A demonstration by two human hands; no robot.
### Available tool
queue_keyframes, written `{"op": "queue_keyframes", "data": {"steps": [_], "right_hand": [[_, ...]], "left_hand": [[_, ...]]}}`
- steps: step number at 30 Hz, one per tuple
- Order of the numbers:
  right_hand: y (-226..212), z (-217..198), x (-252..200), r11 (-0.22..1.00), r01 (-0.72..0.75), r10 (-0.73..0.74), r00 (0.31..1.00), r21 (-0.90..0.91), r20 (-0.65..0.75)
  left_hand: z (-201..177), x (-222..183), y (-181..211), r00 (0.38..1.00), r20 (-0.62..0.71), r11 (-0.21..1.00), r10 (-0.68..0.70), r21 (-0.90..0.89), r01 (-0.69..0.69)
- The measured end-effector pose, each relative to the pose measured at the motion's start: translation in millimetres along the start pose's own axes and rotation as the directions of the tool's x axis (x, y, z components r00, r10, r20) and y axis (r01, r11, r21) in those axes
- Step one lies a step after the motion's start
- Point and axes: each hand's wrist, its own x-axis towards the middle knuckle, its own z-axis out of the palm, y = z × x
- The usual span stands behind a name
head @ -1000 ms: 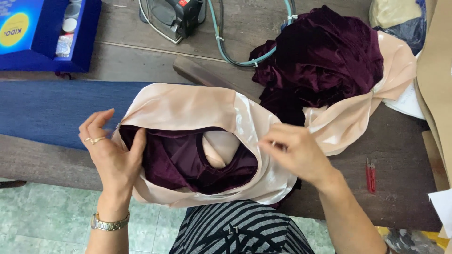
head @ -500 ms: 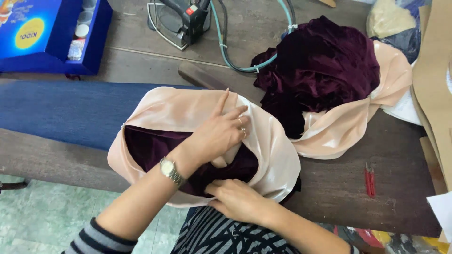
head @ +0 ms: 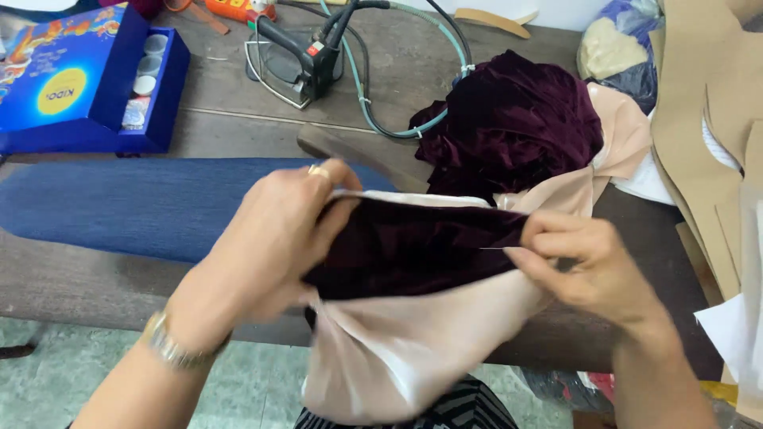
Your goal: Ironing and finishing a dress using a steam iron, wooden clapper, and thread snips.
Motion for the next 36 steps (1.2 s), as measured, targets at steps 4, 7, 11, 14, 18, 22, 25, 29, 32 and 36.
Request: {"op": "queue_keyframes", "data": {"steps": [4,7,11,14,18,22,25,29,32,36], "right_hand": [[-23,-14,12,0.995,0.026,-0.031,0.998,0.1,0.045],[-29,-14,21,0.923,0.084,-0.169,0.965,0.375,0.2],[-9,10,50,0.819,0.124,-0.395,0.83,0.56,0.394],[3,40,61,0.912,0.054,-0.25,0.859,0.406,0.446],[19,68,59,0.971,0.049,-0.152,0.883,0.236,0.444],[9,61,59,0.913,0.018,-0.222,0.86,0.408,0.459],[13,54,58,0.805,-0.083,-0.276,0.824,0.587,0.494],[12,62,85,0.922,0.101,-0.248,0.896,0.375,0.369],[10,73,106,0.956,0.145,-0.215,0.938,0.254,0.272],[-5,92,125,0.932,0.229,-0.297,0.927,0.281,0.229]], "left_hand": [[-57,-58,44,0.986,0.157,0.997,-0.046,0.068,0.036],[-72,-93,35,0.847,0.42,0.934,-0.325,0.282,0.219],[-76,-81,3,0.815,0.563,0.989,-0.137,0.026,0.147],[-48,-62,-29,0.766,0.513,0.916,-0.386,0.31,0.254],[-11,-64,-57,0.799,0.391,0.872,-0.458,0.371,0.319],[16,-79,-82,0.858,0.235,0.857,-0.457,0.374,0.355],[38,-89,-107,0.975,-0.138,0.87,-0.173,0.443,0.217],[42,-85,-98,0.927,-0.375,0.816,-0.017,0.531,0.23],[55,-85,-95,0.908,-0.419,0.892,-0.019,0.402,0.205],[63,-94,-90,0.872,-0.459,0.885,-0.169,0.319,0.34]]}}
